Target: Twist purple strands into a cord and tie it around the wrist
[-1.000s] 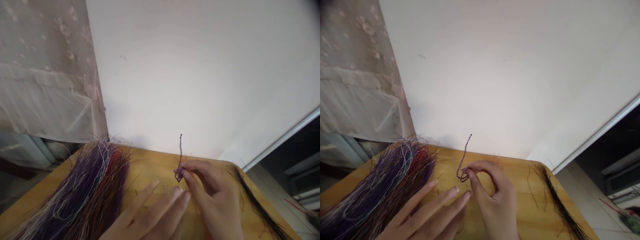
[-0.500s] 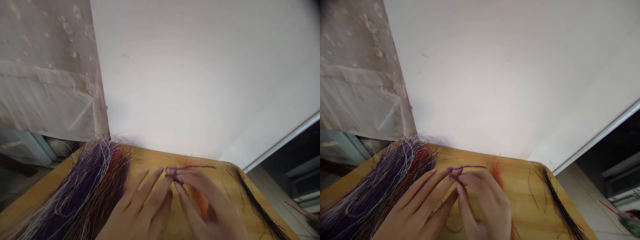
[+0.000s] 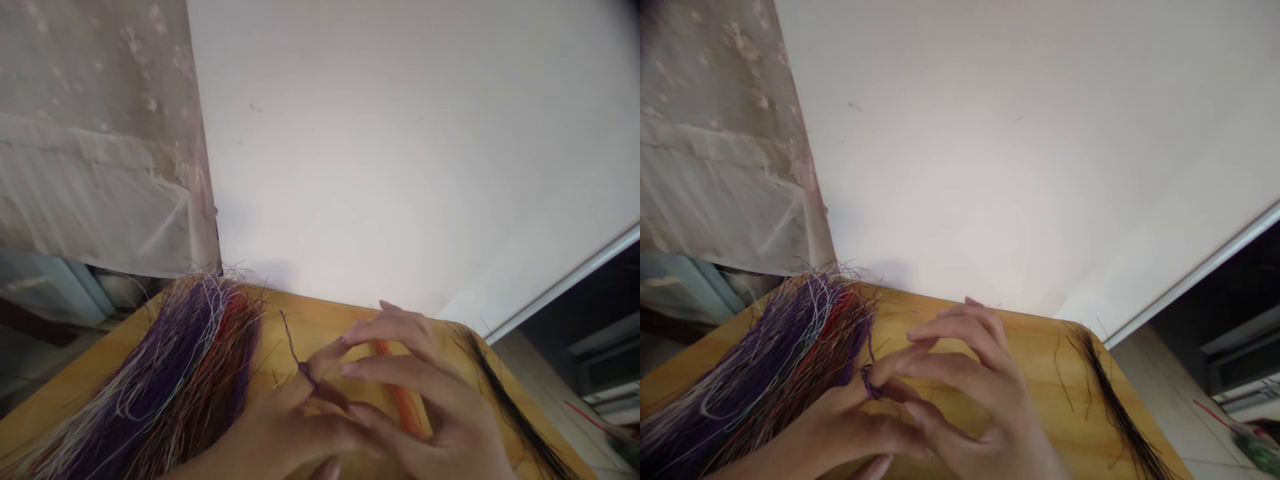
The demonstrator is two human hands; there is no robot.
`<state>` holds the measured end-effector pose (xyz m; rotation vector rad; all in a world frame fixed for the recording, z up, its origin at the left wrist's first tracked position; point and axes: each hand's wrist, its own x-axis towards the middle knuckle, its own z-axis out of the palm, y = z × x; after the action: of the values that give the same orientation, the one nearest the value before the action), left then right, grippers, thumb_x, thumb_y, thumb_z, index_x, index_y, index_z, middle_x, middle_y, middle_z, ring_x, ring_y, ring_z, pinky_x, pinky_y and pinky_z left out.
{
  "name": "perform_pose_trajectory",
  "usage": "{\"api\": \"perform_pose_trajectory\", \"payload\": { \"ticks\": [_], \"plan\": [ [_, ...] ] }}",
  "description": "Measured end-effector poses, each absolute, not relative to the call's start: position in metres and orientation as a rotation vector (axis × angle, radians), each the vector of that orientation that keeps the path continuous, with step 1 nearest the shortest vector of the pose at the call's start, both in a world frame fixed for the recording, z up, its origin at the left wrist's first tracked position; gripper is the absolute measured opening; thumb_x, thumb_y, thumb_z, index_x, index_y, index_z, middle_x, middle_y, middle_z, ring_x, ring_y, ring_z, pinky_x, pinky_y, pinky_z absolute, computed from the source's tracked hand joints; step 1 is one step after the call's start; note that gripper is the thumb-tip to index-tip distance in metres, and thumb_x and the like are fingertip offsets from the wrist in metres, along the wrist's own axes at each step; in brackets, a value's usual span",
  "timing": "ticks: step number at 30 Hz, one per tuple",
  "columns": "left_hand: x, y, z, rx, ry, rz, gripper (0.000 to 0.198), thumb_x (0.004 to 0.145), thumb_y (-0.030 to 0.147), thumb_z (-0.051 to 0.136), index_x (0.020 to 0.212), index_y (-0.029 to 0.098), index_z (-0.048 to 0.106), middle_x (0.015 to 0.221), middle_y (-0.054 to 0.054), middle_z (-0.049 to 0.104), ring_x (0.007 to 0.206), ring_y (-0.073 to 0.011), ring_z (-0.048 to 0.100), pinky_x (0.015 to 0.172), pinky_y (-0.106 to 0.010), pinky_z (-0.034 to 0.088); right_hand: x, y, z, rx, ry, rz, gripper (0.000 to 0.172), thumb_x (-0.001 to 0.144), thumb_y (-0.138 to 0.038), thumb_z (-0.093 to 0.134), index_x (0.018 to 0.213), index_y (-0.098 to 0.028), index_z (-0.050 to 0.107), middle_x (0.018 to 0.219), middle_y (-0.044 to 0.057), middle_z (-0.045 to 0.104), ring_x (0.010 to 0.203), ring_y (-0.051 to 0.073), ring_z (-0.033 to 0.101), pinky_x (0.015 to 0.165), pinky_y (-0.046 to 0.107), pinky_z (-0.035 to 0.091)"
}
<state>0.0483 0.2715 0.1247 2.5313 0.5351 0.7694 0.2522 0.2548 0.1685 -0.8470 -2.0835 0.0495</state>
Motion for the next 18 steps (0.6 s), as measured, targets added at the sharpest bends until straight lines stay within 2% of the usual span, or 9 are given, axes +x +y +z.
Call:
{"api": "perform_pose_trajectory", "payload": {
  "ticks": [3, 6, 8, 12, 14, 18],
  "plan": [
    [0.054, 0.276, 0.113, 2.49, 0.512, 0.716, 0.02, 0.089, 0.025, 0.055, 0.102, 0.032, 0.069, 0.117, 0.0, 0.063, 0.088, -0.011, 0.066, 0.079, -0.02, 0.055, 0.257, 0.255, 0.17, -0.848, -2.135, 0.024, 0.024, 0.081, -0.014, 0.07, 0.102, -0.025, 0.067, 0.115, 0.001, 0.064, 0.119, 0.018, 0.051, 0.116, 0.036, 0.026],
    [0.066, 0.276, 0.096, 2.467, 0.534, 0.639, 0.018, 0.089, 0.027, 0.054, 0.101, 0.029, 0.068, 0.101, 0.003, 0.069, 0.076, -0.0088, 0.066, 0.064, -0.014, 0.053, 0.255, 0.254, 0.167, -0.831, -2.212, 0.144, 0.027, 0.08, -0.015, 0.073, 0.103, -0.027, 0.068, 0.114, -0.001, 0.066, 0.123, 0.017, 0.049, 0.116, 0.033, 0.027],
    [0.073, 0.275, 0.087, 2.469, 0.596, 0.594, 0.023, 0.089, 0.027, 0.051, 0.107, 0.026, 0.064, 0.092, 0.002, 0.071, 0.073, -0.0113, 0.067, 0.058, -0.015, 0.052, 0.252, 0.255, 0.164, -0.771, -2.247, 0.274, 0.029, 0.08, -0.014, 0.073, 0.105, -0.027, 0.068, 0.113, -0.002, 0.067, 0.121, 0.017, 0.051, 0.114, 0.033, 0.031],
    [0.079, 0.273, 0.081, 2.523, 0.689, 0.59, 0.03, 0.085, 0.023, 0.048, 0.113, 0.022, 0.06, 0.082, 0.0, 0.069, 0.063, -0.0142, 0.064, 0.049, -0.02, 0.05, 0.245, 0.256, 0.159, -0.724, -2.245, 0.485, 0.033, 0.081, -0.011, 0.071, 0.109, -0.027, 0.066, 0.098, -0.004, 0.071, 0.102, 0.015, 0.059, 0.11, 0.035, 0.037],
    [0.077, 0.274, 0.082, 2.589, 0.671, 0.645, 0.035, 0.086, 0.023, 0.047, 0.119, 0.022, 0.057, 0.085, -0.001, 0.069, 0.063, -0.0133, 0.063, 0.05, -0.019, 0.051, 0.244, 0.254, 0.158, -0.769, -2.218, 0.499, 0.038, 0.08, -0.012, 0.073, 0.113, -0.027, 0.064, 0.095, -0.004, 0.071, 0.098, 0.014, 0.06, 0.109, 0.033, 0.037],
    [0.071, 0.277, 0.082, 2.73, 0.546, 0.732, 0.037, 0.087, 0.02, 0.048, 0.123, 0.024, 0.056, 0.1, -0.002, 0.068, 0.08, -0.0139, 0.066, 0.064, -0.02, 0.055, 0.24, 0.249, 0.158, -0.896, -2.151, 0.576, 0.044, 0.073, -0.012, 0.079, 0.111, -0.028, 0.063, 0.102, -0.003, 0.07, 0.105, 0.014, 0.061, 0.106, 0.026, 0.041]
  ]
}}
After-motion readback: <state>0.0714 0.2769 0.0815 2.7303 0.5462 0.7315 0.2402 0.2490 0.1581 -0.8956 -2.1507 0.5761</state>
